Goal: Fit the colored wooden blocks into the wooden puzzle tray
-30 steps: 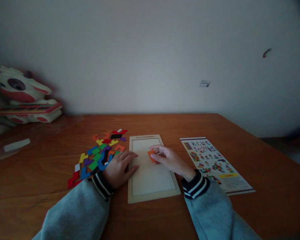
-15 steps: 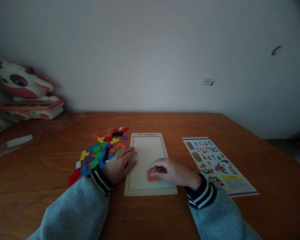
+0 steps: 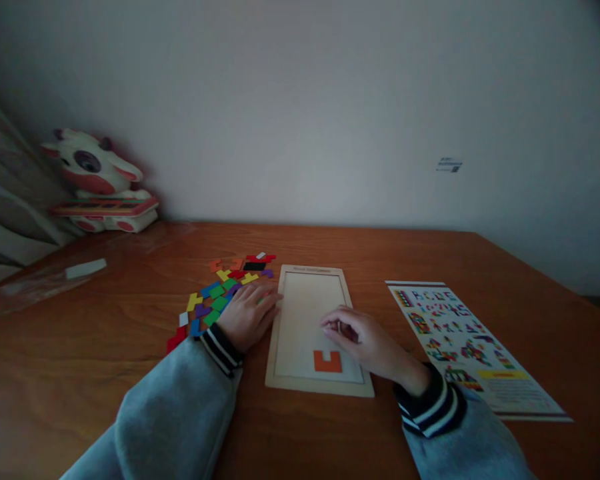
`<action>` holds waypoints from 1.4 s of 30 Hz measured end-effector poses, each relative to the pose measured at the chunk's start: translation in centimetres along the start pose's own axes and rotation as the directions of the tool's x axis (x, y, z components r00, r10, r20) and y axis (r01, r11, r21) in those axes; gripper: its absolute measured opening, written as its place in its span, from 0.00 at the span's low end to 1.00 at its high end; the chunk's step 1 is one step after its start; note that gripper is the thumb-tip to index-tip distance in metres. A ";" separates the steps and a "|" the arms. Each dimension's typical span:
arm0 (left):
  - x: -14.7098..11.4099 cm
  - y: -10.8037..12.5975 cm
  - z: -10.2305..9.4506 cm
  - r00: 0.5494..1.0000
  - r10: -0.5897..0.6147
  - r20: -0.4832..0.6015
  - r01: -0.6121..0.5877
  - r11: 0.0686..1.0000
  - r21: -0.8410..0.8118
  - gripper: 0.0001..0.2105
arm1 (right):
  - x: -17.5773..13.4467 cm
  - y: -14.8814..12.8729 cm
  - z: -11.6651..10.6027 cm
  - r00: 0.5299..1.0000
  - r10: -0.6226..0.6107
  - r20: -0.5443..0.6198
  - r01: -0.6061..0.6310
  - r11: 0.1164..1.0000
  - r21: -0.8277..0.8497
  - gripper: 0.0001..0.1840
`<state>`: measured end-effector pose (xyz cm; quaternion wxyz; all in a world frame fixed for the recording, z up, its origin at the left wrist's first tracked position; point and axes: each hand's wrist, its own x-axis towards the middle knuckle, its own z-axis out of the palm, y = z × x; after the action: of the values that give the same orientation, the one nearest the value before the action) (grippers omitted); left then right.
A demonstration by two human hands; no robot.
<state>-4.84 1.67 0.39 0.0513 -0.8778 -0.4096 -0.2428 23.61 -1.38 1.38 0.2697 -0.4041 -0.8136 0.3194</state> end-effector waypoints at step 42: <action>-1.9 -5.2 -1.2 0.962 0.256 0.091 -0.263 0.961 0.081 0.12 | 0.3 1.3 0.6 0.980 -0.157 -0.119 0.130 0.970 -0.207 0.10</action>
<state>-10.24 3.40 -0.03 0.1070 -0.9297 -0.3034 -0.1796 23.71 -0.66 0.09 0.3048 -0.3893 -0.8485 0.1886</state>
